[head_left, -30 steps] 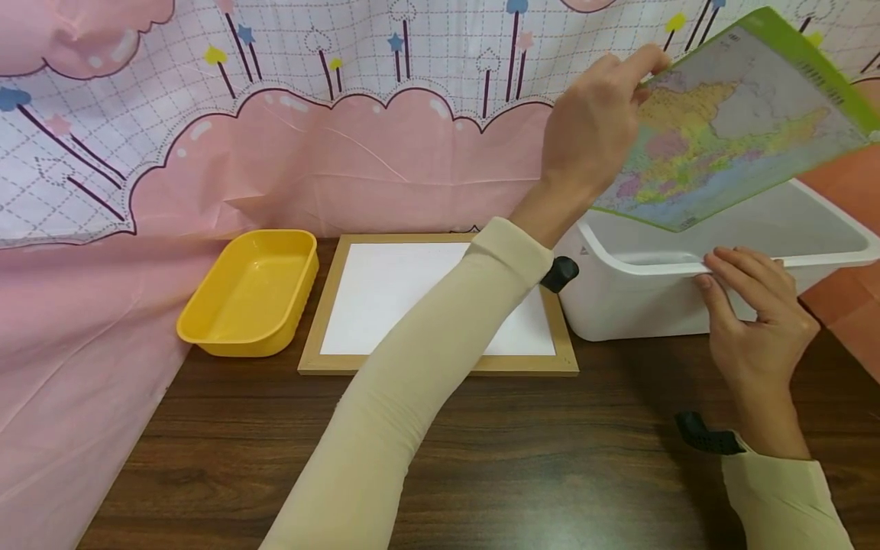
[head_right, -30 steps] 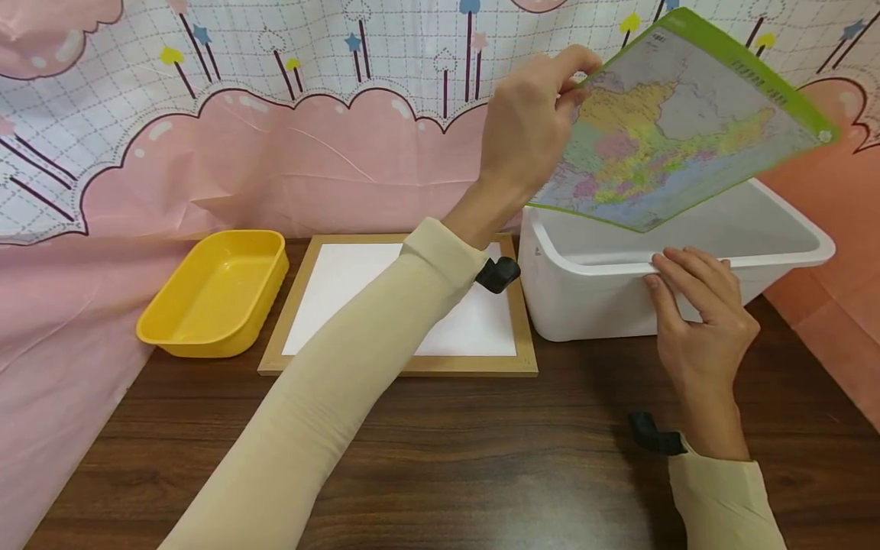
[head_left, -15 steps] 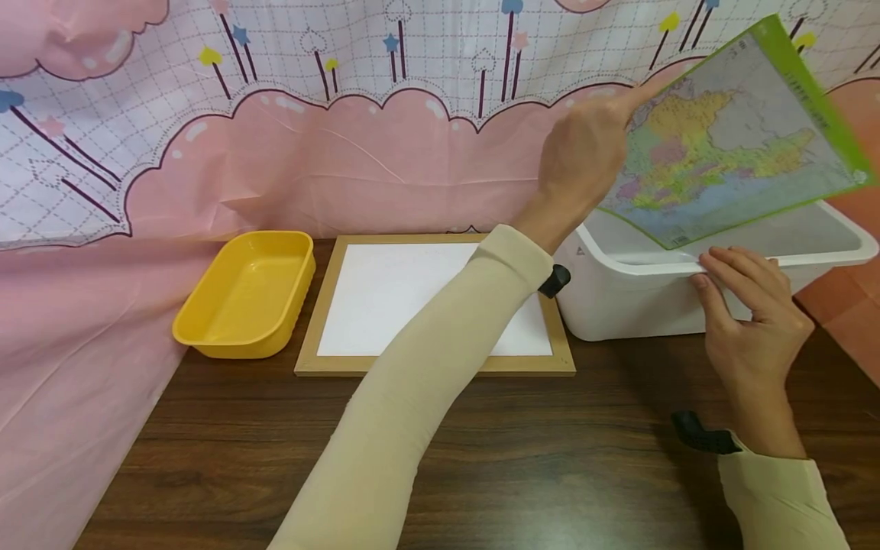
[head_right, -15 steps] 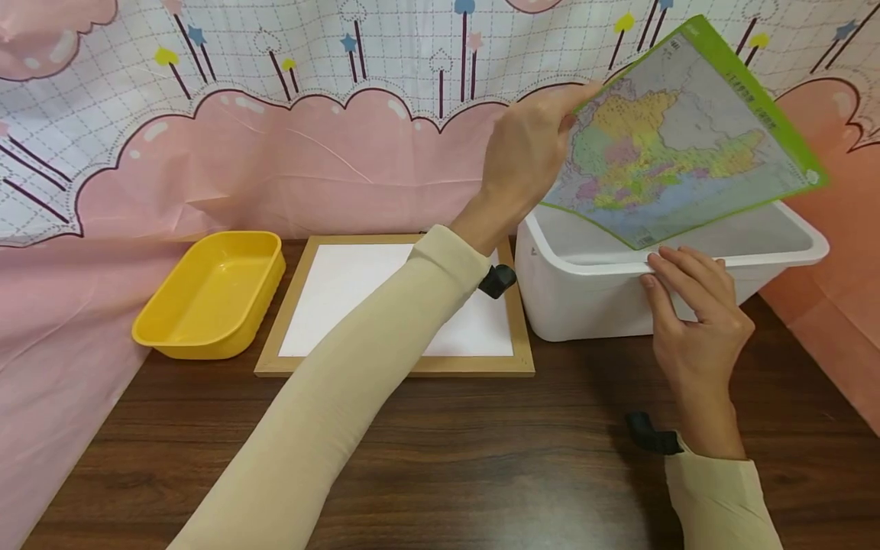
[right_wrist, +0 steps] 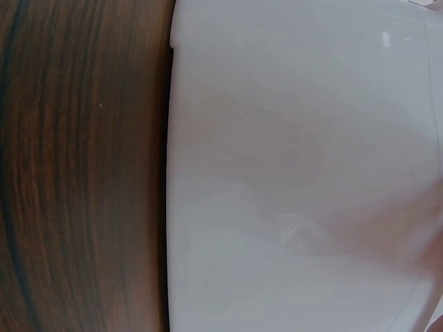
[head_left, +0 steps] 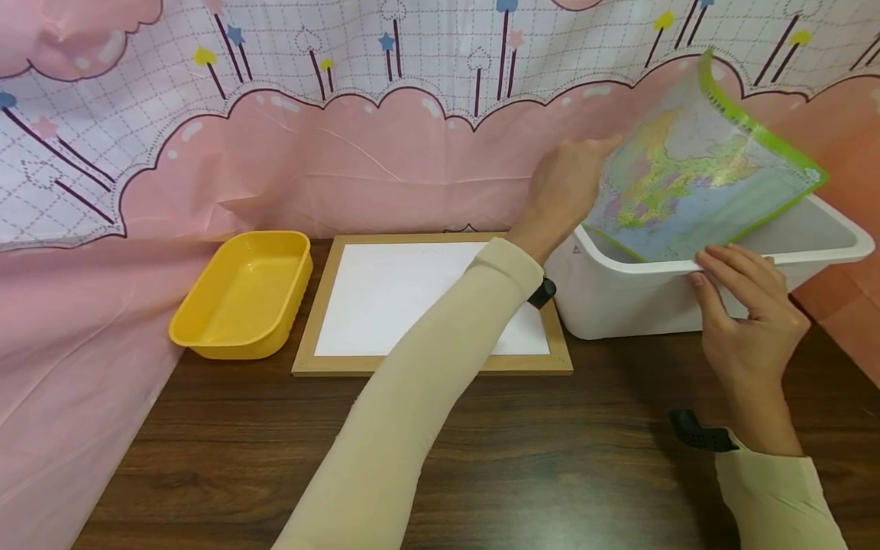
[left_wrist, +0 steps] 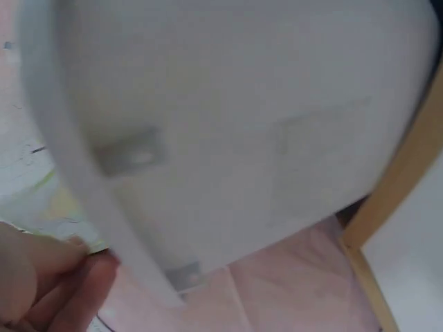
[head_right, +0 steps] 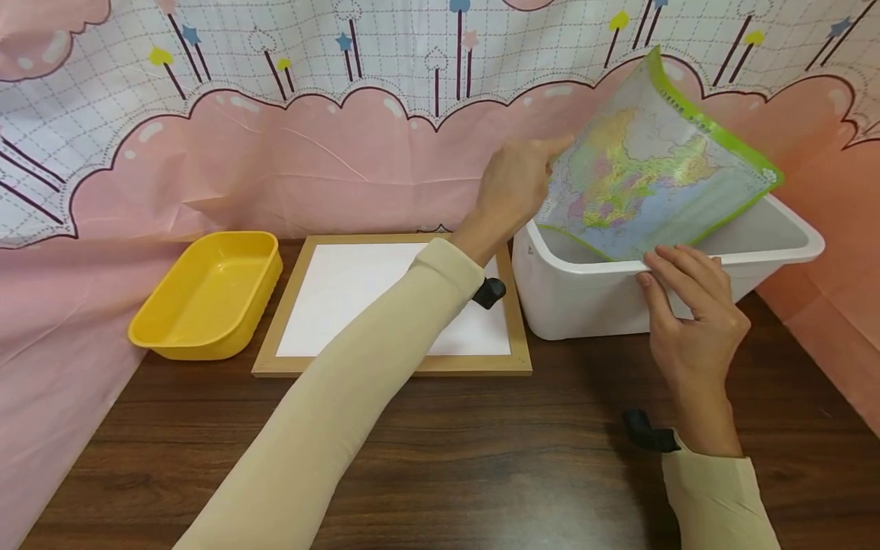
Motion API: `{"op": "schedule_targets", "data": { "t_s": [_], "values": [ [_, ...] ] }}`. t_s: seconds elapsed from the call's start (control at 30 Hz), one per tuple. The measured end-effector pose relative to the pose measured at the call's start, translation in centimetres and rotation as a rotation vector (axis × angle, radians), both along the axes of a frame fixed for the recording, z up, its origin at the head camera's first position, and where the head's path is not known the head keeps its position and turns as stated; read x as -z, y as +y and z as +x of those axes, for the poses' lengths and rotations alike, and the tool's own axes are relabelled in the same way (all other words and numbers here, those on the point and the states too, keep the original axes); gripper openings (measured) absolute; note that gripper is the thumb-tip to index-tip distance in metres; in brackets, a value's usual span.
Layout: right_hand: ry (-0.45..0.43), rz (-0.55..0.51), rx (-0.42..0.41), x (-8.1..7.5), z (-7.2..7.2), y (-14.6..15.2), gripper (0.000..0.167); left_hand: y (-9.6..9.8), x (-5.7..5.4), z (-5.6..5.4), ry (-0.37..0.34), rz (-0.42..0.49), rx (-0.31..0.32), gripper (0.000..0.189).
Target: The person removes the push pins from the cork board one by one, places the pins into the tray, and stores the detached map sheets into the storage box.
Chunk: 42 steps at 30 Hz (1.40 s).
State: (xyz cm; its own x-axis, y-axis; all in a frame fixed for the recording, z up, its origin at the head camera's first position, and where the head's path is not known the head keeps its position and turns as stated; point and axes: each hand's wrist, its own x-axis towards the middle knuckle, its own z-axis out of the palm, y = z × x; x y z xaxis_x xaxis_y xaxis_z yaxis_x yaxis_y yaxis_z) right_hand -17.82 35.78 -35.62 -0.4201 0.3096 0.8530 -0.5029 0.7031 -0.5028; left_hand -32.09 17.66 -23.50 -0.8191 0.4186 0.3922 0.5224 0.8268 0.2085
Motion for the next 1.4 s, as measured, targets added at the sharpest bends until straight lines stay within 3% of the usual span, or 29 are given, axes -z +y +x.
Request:
{"op": "schedule_targets", "data": {
  "t_s": [0.17,0.37,0.6,0.77,1.03,1.13,1.4],
  "values": [
    [-0.01,0.003,0.003,0.0,0.0,-0.1,0.018,-0.6,1.9,-0.2,-0.037,0.056,0.031,0.033],
    [-0.013,0.006,-0.003,-0.3,0.3,-0.3,0.019,-0.3,2.9,0.1,-0.037,0.084,-0.02,0.022],
    [-0.021,0.017,0.007,-0.4,0.3,-0.4,0.02,-0.3,3.0,0.0,-0.02,0.016,-0.092,0.017],
    [-0.034,0.03,0.017,-0.2,0.2,-0.2,0.021,-0.5,2.9,-0.1,-0.083,-0.001,-0.088,0.02],
    [-0.044,0.025,0.02,0.0,0.1,0.1,0.021,-0.8,3.1,-0.1,-0.068,-0.005,-0.043,0.028],
    [-0.045,0.022,0.016,-0.1,0.1,0.0,0.021,-0.9,3.1,-0.1,-0.097,-0.018,-0.032,0.034],
    [-0.051,0.056,0.012,0.5,-0.4,0.9,0.022,-1.7,2.4,0.4,-0.126,-0.122,-0.003,0.056]
  ]
}}
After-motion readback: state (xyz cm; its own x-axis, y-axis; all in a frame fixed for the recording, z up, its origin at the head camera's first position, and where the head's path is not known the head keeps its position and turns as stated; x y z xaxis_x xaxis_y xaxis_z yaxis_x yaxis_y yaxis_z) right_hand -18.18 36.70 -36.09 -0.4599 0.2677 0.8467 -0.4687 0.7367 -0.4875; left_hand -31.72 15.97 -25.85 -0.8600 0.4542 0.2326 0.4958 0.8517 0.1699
